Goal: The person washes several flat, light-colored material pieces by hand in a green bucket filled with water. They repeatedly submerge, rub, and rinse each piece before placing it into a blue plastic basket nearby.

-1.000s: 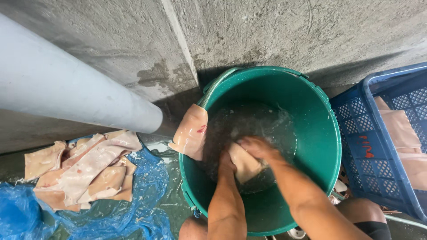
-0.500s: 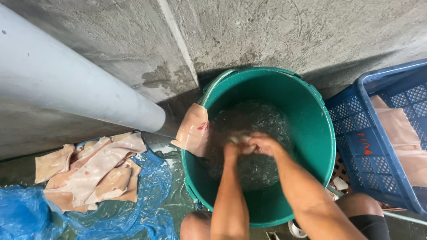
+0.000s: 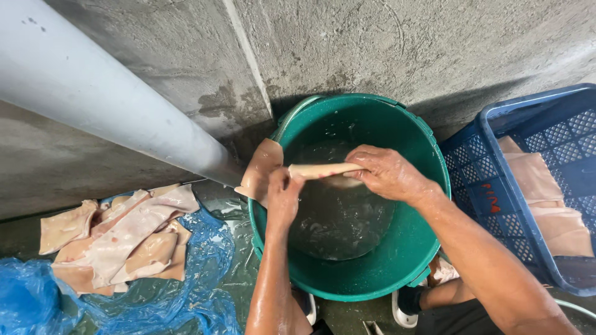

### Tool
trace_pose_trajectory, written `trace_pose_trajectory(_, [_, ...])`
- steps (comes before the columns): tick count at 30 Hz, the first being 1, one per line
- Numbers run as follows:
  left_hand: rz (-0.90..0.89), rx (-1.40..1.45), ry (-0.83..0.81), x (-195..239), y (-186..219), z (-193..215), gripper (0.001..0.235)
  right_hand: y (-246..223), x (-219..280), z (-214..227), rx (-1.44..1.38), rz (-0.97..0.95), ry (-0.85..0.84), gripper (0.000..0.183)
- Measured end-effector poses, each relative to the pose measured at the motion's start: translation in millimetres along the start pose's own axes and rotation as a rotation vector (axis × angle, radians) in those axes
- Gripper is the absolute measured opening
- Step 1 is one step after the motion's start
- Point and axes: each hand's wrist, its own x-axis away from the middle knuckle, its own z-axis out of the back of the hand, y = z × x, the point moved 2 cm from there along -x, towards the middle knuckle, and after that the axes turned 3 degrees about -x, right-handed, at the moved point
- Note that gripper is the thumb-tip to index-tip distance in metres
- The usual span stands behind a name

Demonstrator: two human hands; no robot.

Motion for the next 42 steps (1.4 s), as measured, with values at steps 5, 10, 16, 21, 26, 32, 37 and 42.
trace_pose_trajectory(5, [-0.383, -0.204, -0.138, 17, 25, -6, 0.123, -17, -3, 26, 0.038, 0.084, -0.108, 0.024])
trace_pose_trajectory(10, [-0.051, 0.359, -0.447, 31, 36, -31, 0.061, -23, -7, 29, 0.176, -0.042, -0.298, 0.040])
trace_pose_trajectory(16, [0.374, -0.032, -0.262, 29, 18, -29, 0.028, -31, -42, 15, 0.475, -0.196, -0.526, 0.042])
trace_pose_trajectory(21, [0.139, -0.160, -0.189, 35, 18, -43, 0.030, -56, -108, -52, 0.557, 0.193, -0.407, 0.093])
trace_pose_trajectory(26, [0.201, -0.622, -0.258, 33, 27, -34, 0.030, -58, -150, -127, 0.781, 0.452, -0.566, 0.109])
trace_pose_trajectory(32, [0.153, -0.591, -0.289, 38, 38, -31, 0.028, -17, -148, -151, 0.888, 0.841, -0.319, 0.031])
trace_pose_trajectory(37, [0.172, -0.560, -0.324, 38, 39, -31, 0.029, -12, -145, -144, 0.894, 1.071, -0.042, 0.030])
trace_pose_trajectory(42, [0.160, -0.605, -0.332, 35, 38, -29, 0.031, -26, -149, -131, 0.922, 1.034, -0.234, 0.028])
